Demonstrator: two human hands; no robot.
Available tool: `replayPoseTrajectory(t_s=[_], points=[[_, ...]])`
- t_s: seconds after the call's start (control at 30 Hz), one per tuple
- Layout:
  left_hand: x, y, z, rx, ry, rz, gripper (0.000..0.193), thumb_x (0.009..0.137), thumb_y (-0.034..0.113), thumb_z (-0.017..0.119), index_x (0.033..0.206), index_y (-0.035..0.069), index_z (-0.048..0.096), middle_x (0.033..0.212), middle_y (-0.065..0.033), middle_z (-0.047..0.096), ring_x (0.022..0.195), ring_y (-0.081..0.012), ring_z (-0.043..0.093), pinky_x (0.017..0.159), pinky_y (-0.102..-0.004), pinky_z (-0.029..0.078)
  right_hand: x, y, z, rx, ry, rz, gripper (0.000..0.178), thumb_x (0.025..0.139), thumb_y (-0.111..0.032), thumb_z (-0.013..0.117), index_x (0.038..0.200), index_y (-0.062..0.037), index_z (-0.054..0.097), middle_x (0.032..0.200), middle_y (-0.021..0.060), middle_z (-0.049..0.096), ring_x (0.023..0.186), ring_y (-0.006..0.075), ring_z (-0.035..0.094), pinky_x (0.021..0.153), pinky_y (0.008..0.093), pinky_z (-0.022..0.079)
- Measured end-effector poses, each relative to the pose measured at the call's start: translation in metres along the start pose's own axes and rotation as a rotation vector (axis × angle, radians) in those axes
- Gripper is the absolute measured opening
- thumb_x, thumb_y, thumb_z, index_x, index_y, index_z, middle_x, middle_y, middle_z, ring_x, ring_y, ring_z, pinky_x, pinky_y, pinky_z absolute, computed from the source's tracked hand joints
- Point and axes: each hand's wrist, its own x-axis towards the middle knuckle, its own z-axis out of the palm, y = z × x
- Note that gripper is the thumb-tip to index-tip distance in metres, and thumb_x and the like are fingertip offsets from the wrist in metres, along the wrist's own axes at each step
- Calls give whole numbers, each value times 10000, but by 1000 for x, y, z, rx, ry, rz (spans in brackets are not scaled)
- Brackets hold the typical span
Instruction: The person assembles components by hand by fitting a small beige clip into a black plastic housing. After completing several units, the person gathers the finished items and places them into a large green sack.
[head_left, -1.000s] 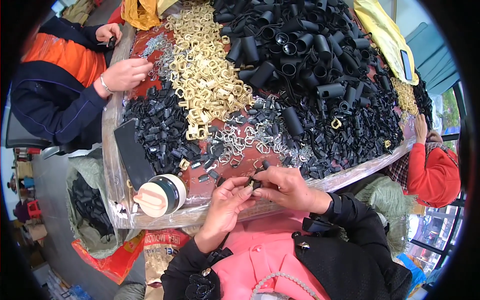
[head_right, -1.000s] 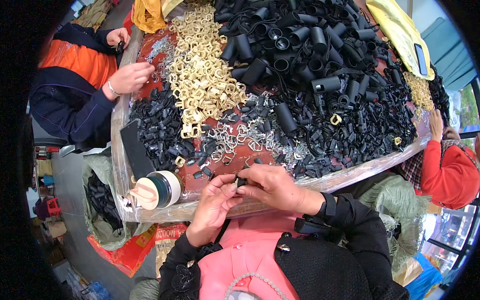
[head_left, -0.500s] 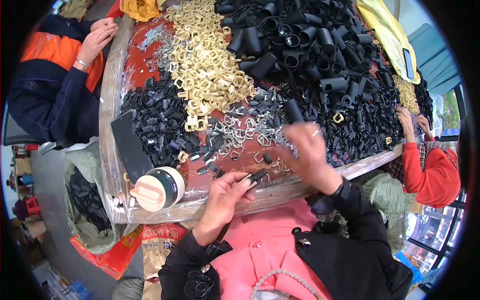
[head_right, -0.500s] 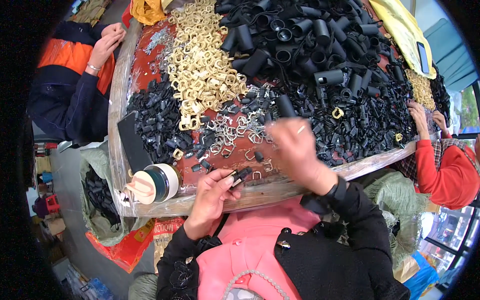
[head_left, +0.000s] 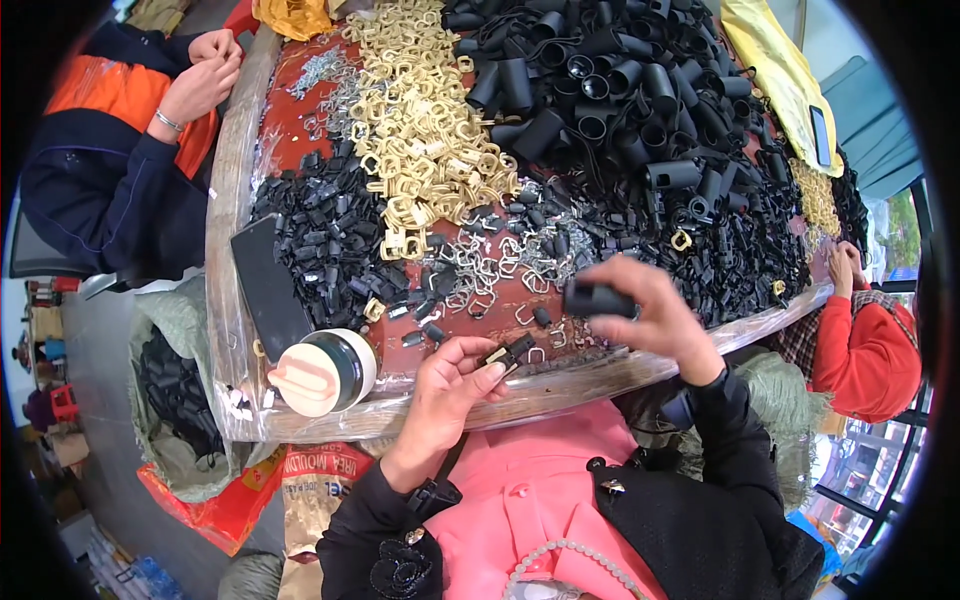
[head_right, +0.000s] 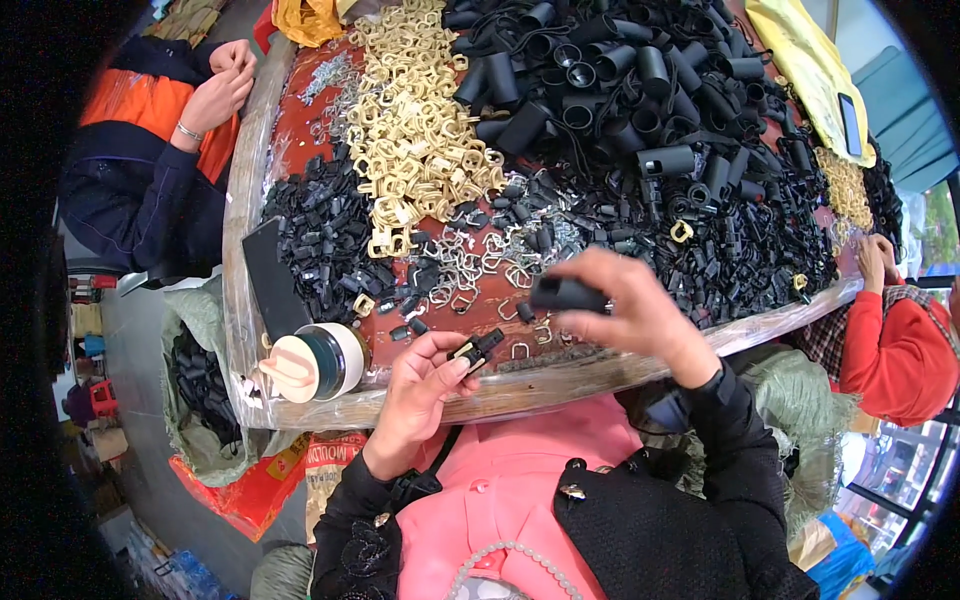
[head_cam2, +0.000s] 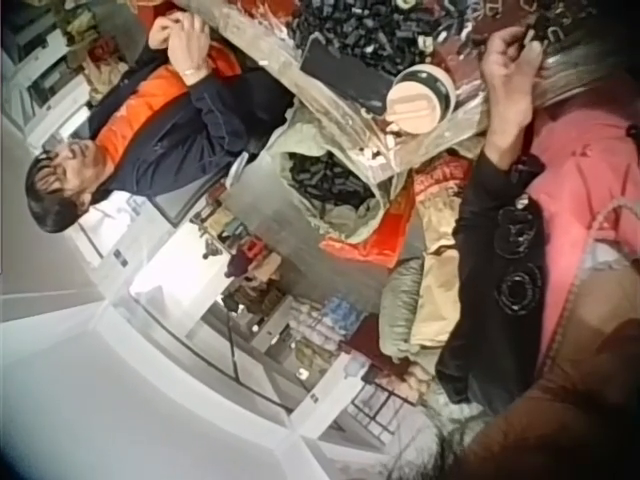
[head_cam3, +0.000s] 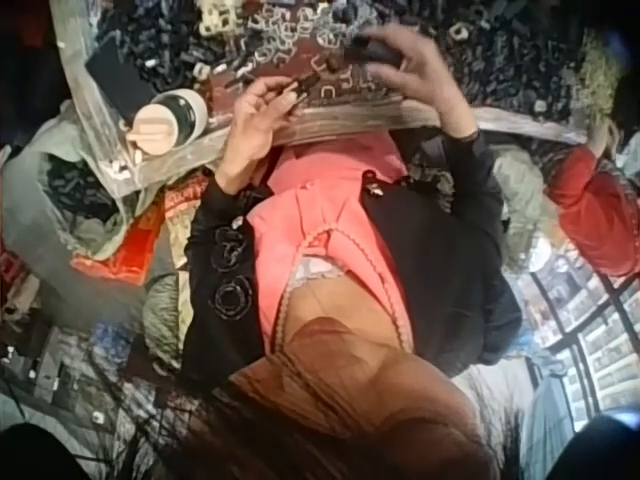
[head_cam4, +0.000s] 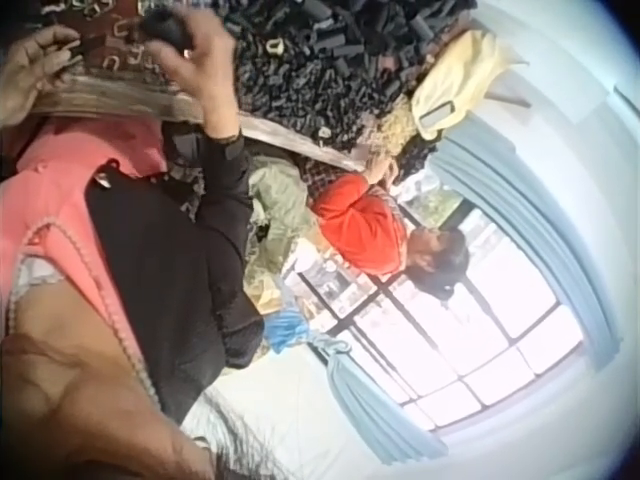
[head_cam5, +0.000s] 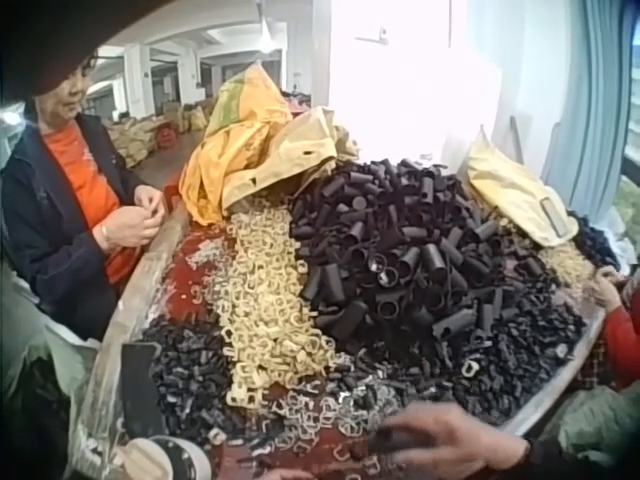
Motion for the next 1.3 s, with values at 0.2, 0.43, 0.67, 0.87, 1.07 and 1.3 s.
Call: replayPoseTrajectory(t_s=[0.2, 0.43, 0.67, 0.87, 1.07, 1.3], points=[[-1, 5, 5, -69, -35, -101, 271, 771, 83, 627, 1000, -10, 516, 798, -32, 569, 636, -65, 523, 558, -187, 431, -4, -17, 29, 216, -292, -161, 464, 676, -178, 680, 1083, -28, 518, 851, 113, 536, 765, 272, 553, 672, 322, 443], [3, 5, 2, -34, -11, -132, 273, 765, 80, 633, 1001, -11, 532, 787, -21, 565, 623, -47, 511, 535, -171, 424, -3, -14, 34, 264, -303, -159, 477, 681, -156, 671, 1110, -31, 504, 875, 119, 525, 782, 281, 547, 682, 325, 448], [10, 6, -1, -39, -3, -181, 274, 766, 83, 633, 1004, -16, 539, 781, -27, 574, 632, -50, 526, 543, -171, 436, -4, -13, 32, 169, -281, -195, 502, 654, -76, 673, 1117, -23, 488, 958, 132, 504, 820, 292, 539, 703, 342, 453], [11, 4, 1, -39, -4, -208, 281, 778, 80, 622, 1028, -18, 540, 764, -32, 590, 630, -64, 547, 565, -176, 456, -7, -10, 35, 95, -281, -268, 523, 622, -45, 691, 1101, -1, 485, 995, 148, 501, 855, 298, 528, 729, 346, 444], [10, 3, 7, 97, 19, -185, 295, 783, 74, 616, 1053, -21, 543, 812, -57, 605, 663, -81, 568, 615, -191, 477, -13, -9, 43, -30, -242, -322, 507, 646, -87, 662, 1109, -8, 471, 975, 138, 487, 867, 310, 509, 743, 358, 434], [9, 5, 12, 81, 41, -221, 290, 794, 83, 606, 1056, -27, 547, 852, -69, 607, 697, -91, 575, 641, -197, 482, -22, -4, 55, 167, -154, -222, 451, 712, -121, 639, 1113, -16, 460, 967, 137, 475, 846, 309, 513, 711, 355, 444]])
